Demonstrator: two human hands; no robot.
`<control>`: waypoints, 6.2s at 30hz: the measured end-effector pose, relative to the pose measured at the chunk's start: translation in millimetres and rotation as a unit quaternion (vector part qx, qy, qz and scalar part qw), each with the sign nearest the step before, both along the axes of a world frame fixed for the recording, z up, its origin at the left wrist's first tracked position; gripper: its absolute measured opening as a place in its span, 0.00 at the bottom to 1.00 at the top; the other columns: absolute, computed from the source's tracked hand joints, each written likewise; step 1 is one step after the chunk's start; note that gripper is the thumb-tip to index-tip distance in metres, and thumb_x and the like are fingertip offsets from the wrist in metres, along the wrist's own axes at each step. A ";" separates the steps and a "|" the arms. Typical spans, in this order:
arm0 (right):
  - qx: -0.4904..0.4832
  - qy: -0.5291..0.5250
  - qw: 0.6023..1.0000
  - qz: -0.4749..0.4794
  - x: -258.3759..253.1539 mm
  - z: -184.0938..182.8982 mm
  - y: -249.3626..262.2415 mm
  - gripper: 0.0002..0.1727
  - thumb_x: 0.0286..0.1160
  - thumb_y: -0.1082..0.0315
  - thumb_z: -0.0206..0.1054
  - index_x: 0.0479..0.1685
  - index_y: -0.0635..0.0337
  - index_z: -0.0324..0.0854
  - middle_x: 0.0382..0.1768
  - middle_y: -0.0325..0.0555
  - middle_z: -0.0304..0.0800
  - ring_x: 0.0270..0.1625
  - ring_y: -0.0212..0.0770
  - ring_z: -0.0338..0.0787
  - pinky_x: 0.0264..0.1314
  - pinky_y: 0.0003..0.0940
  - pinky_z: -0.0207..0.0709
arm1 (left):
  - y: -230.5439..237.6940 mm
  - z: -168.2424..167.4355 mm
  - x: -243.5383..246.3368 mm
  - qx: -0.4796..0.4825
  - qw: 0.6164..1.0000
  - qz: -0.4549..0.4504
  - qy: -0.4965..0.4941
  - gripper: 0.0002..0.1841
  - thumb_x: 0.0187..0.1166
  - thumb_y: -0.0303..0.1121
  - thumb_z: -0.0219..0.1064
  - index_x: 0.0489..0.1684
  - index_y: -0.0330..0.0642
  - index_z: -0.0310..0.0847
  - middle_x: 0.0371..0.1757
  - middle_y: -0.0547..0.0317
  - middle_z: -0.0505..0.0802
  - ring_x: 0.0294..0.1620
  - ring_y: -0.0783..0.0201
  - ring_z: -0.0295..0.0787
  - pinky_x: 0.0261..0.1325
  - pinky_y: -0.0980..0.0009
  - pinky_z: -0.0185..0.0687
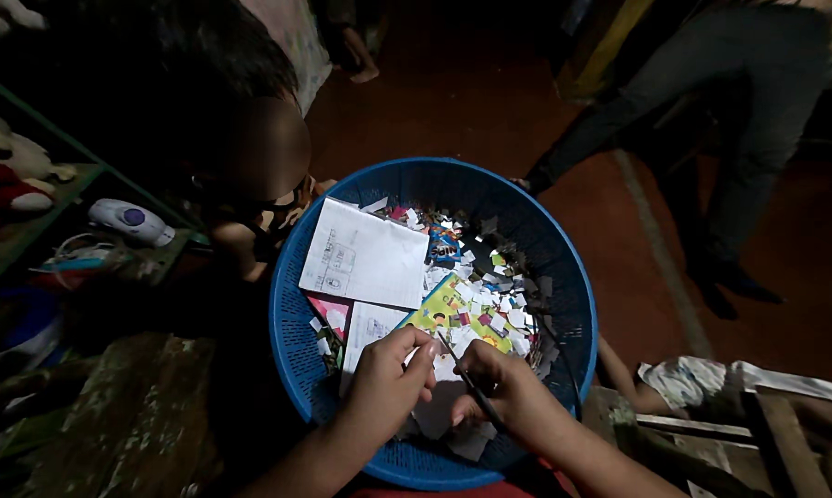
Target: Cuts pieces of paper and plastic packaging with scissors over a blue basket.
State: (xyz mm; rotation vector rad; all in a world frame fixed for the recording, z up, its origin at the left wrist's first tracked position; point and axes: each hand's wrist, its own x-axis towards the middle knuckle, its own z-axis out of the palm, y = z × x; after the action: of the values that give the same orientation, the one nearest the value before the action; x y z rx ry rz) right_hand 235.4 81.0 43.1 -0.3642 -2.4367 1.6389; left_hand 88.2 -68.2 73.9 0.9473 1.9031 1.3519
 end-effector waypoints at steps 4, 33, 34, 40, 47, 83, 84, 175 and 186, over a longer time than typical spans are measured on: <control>0.023 0.111 0.993 -0.017 -3.2 -7.1 1.7 0.30 0.69 0.43 0.75 0.58 0.57 0.76 0.47 0.35 0.90 0.50 0.23 0.88 0.50 0.21 0.83 | 0.6 0.7 2.3 -0.003 0.999 -0.040 -0.019 0.09 0.87 0.32 0.60 0.47 0.39 0.85 0.29 0.66 0.90 0.24 0.78 0.87 0.29 0.82 0.85; -0.004 0.027 0.999 -0.015 0.7 -1.6 1.1 0.30 0.59 0.39 0.79 0.44 0.56 0.80 0.19 0.26 0.77 0.20 0.16 0.73 0.24 0.13 0.68 | 1.4 0.3 0.9 0.030 0.999 0.013 -0.035 0.07 0.86 0.31 0.61 0.40 0.40 0.83 0.24 0.70 0.88 0.21 0.79 0.86 0.26 0.84 0.83; -0.014 0.024 0.999 -0.018 0.8 -1.0 1.2 0.29 0.57 0.41 0.81 0.43 0.55 0.80 0.18 0.24 0.75 0.19 0.15 0.71 0.22 0.12 0.66 | 1.4 -0.9 1.0 0.034 0.999 0.015 -0.031 0.07 0.86 0.31 0.61 0.41 0.40 0.83 0.24 0.70 0.88 0.22 0.79 0.86 0.26 0.84 0.84; 0.029 0.000 1.000 0.008 -1.1 0.0 2.9 0.42 0.61 0.27 0.70 0.55 0.59 0.78 0.34 0.36 0.86 0.35 0.27 0.85 0.37 0.26 0.81 | 1.8 -4.1 -1.3 0.058 0.997 0.015 -0.047 0.11 0.90 0.29 0.55 0.52 0.36 0.83 0.32 0.64 0.93 0.31 0.72 0.93 0.37 0.76 0.93; 0.062 -0.002 0.997 0.047 -1.9 0.2 0.4 0.42 0.61 0.27 0.70 0.55 0.60 0.78 0.38 0.40 0.87 0.39 0.32 0.85 0.41 0.31 0.82 | 2.7 1.2 2.2 0.032 0.995 0.012 -0.097 0.05 0.88 0.28 0.60 0.47 0.37 0.79 0.32 0.62 0.94 0.30 0.70 0.95 0.36 0.74 0.94; -0.079 0.135 0.975 -0.156 0.0 -6.7 16.3 0.33 0.69 0.45 0.74 0.62 0.61 0.73 0.50 0.37 0.86 0.52 0.28 0.87 0.51 0.24 0.83 | 32.0 -12.9 -8.5 -0.122 0.981 -0.051 0.141 0.38 0.74 0.31 0.75 0.87 0.45 0.63 0.79 0.42 0.79 0.68 0.48 0.86 0.68 0.49 0.84; -0.056 0.119 0.980 -0.153 -0.9 -6.6 16.9 0.32 0.69 0.47 0.75 0.62 0.62 0.74 0.51 0.38 0.86 0.54 0.28 0.86 0.54 0.25 0.82 | 28.8 -14.7 -9.6 -0.073 0.987 -0.025 0.139 0.36 0.74 0.32 0.75 0.85 0.45 0.67 0.78 0.45 0.81 0.68 0.53 0.87 0.66 0.55 0.85; -0.114 0.065 0.991 -0.003 2.4 0.4 1.0 0.30 0.55 0.40 0.82 0.43 0.53 0.77 0.22 0.21 0.79 0.25 0.13 0.76 0.29 0.11 0.72 | 14.5 -23.3 2.3 0.255 0.967 0.009 0.011 0.53 0.70 0.29 0.78 0.94 0.32 0.40 0.91 0.36 0.53 0.73 0.69 0.81 0.58 0.74 0.89; -0.129 0.057 0.990 -0.006 0.4 0.0 1.1 0.39 0.57 0.30 0.75 0.53 0.54 0.74 0.27 0.25 0.84 0.29 0.18 0.83 0.33 0.18 0.80 | 14.5 -24.0 10.5 0.240 0.970 -0.017 0.019 0.52 0.68 0.29 0.79 0.93 0.32 0.45 0.91 0.34 0.52 0.74 0.72 0.79 0.60 0.77 0.86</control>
State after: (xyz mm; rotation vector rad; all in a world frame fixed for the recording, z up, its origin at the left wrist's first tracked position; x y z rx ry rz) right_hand 235.8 82.1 43.2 -0.3095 -2.1406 1.9189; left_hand 98.7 -53.6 50.0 1.2337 1.6028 1.8296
